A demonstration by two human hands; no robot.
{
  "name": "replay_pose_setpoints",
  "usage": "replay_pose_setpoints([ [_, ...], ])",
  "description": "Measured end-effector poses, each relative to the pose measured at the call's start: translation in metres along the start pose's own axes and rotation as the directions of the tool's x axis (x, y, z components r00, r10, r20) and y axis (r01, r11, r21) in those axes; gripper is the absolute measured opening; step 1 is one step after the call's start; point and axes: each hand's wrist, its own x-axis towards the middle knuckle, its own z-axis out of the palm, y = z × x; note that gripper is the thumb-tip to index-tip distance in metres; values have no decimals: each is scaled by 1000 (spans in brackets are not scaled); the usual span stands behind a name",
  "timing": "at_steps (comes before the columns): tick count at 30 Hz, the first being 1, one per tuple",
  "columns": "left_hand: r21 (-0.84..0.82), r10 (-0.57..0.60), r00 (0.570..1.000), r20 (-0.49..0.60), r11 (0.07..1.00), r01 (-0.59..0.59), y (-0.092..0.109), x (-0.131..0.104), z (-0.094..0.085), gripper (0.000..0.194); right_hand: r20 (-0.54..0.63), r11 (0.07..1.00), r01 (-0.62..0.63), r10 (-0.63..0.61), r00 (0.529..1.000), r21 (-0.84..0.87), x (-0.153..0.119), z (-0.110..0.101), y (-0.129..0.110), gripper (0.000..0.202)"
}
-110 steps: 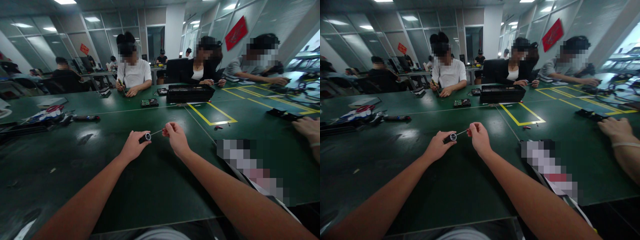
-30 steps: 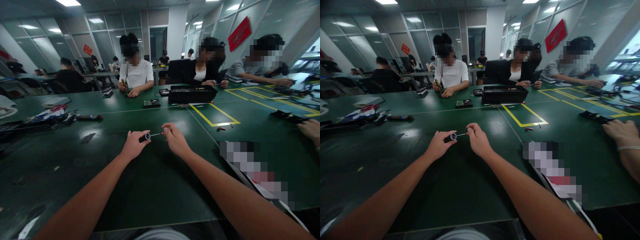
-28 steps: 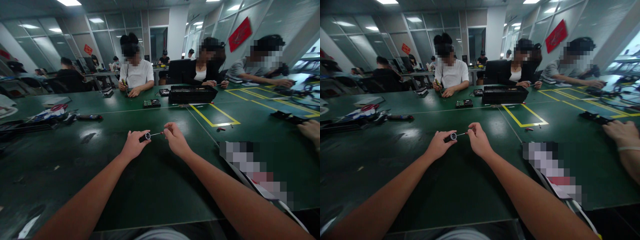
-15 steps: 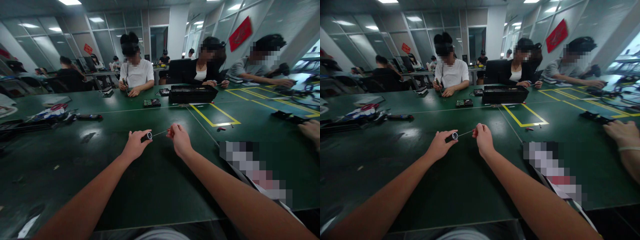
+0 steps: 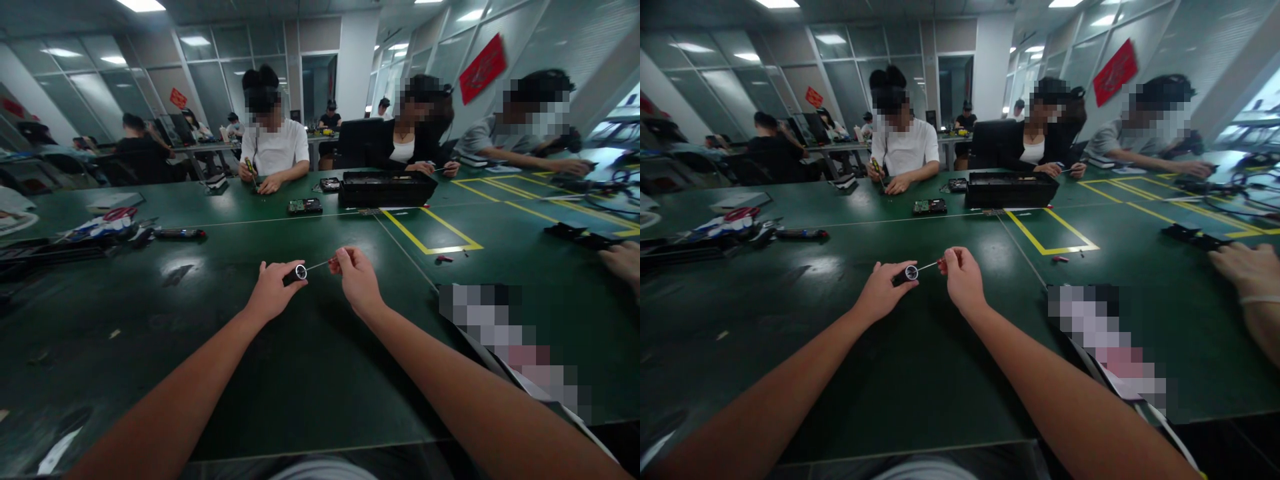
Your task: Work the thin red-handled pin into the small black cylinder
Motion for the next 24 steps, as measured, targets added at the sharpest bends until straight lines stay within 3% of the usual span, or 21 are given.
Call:
replay_pose_setpoints([
  [4,3,0,1000,0,1000,0,-2,0,0,42,18,980,47,-45,999,-192,-3,-4,-11,37],
  [7,2,8,1000,-6,1000,-8,-3,0,0,41,-5,909,85,-96,995,-408,-3,-8,-14,52],
  [10,10,13,1000,-8,1000,-13,-4,0,1,41,2,850,129,-148,989,-510,-2,-9,-15,61],
  [13,20,11,1000,1,1000,-11,-6,1,1,40,46,830,137,-133,990,-541,-1,-8,-13,56],
  [19,42,-31,999,-3,999,32,-11,3,-1,40,245,881,189,-87,966,-433,-1,-7,-8,19],
  [24,67,-61,998,-14,996,62,-13,3,0,40,276,918,89,22,961,-386,-2,-6,-6,27],
])
